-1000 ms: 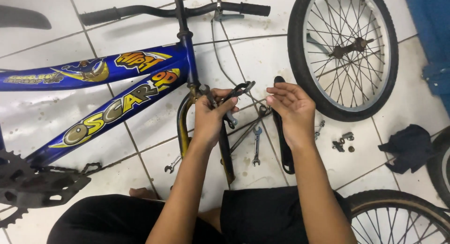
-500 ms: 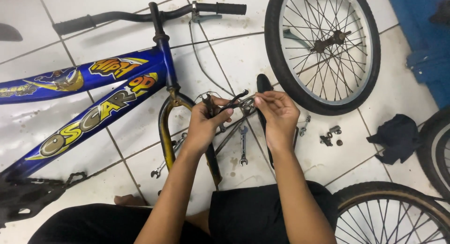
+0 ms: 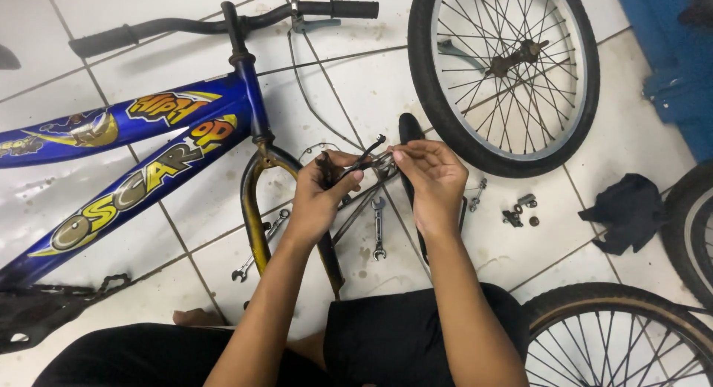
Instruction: The person is repairing a bicycle by adjusting the chain and tightening nuts on the frame using a wrench.
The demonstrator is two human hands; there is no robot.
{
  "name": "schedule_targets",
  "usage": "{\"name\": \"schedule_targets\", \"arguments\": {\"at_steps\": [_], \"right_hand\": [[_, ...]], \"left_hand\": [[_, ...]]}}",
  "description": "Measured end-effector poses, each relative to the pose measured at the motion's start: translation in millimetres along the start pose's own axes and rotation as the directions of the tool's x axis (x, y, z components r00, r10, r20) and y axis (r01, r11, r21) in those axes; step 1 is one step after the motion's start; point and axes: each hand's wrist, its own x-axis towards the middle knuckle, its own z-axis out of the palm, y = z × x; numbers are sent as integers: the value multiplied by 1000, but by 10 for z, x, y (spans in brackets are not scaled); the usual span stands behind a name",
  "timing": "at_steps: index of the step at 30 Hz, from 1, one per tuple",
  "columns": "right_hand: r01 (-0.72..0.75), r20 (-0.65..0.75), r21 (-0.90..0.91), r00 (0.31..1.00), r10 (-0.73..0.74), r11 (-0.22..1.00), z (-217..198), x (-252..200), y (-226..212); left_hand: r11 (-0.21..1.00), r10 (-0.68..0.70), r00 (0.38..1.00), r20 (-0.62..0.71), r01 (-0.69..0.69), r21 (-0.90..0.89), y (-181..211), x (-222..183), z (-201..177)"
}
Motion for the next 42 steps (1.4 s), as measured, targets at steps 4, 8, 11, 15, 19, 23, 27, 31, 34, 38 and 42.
{"name": "schedule_targets", "arguments": {"at_steps": [4,8,11,15,19,23,27,31,34,38,42], "right_hand": [[-25,-19,43,999,26,999,-26,20,46],[0,0,67,1000,0,998,-120,83,79],[0,64,43,998,-2,999,-205,130,83],[-15,102,43,995,10,999,-239,129,68],[-16,103,45,995,12,999,-182,100,60],[23,85,-66,996,-18,998,-114,69,105],[11,86,-86,996,-4,996,-34,44,64],[-23,86,-38,996,26,999,-36,54,95],[-106,122,-40,986,111,994,-35,38,103],[-127,123,-37,984,131,991,-78,66,195],[-95,114,-19,989,96,995,-60,71,192]], "left_hand": [[1000,14,1000,-12,-14,1,-21,4,-25],[999,51,999,-1,-51,-5,-32,13,-41],[997,76,997,10,-76,16,-5,8,-41],[992,113,993,19,-113,50,34,-21,16],[986,143,989,30,-145,86,-4,-12,18],[984,143,989,26,-145,101,-17,-23,17],[980,143,989,32,-146,134,-17,-24,31],[982,129,991,26,-132,137,-65,-30,33],[980,124,991,40,-129,150,-52,-55,41],[982,104,993,47,-110,155,-73,-45,28],[975,126,991,49,-133,179,0,-49,43]]}}
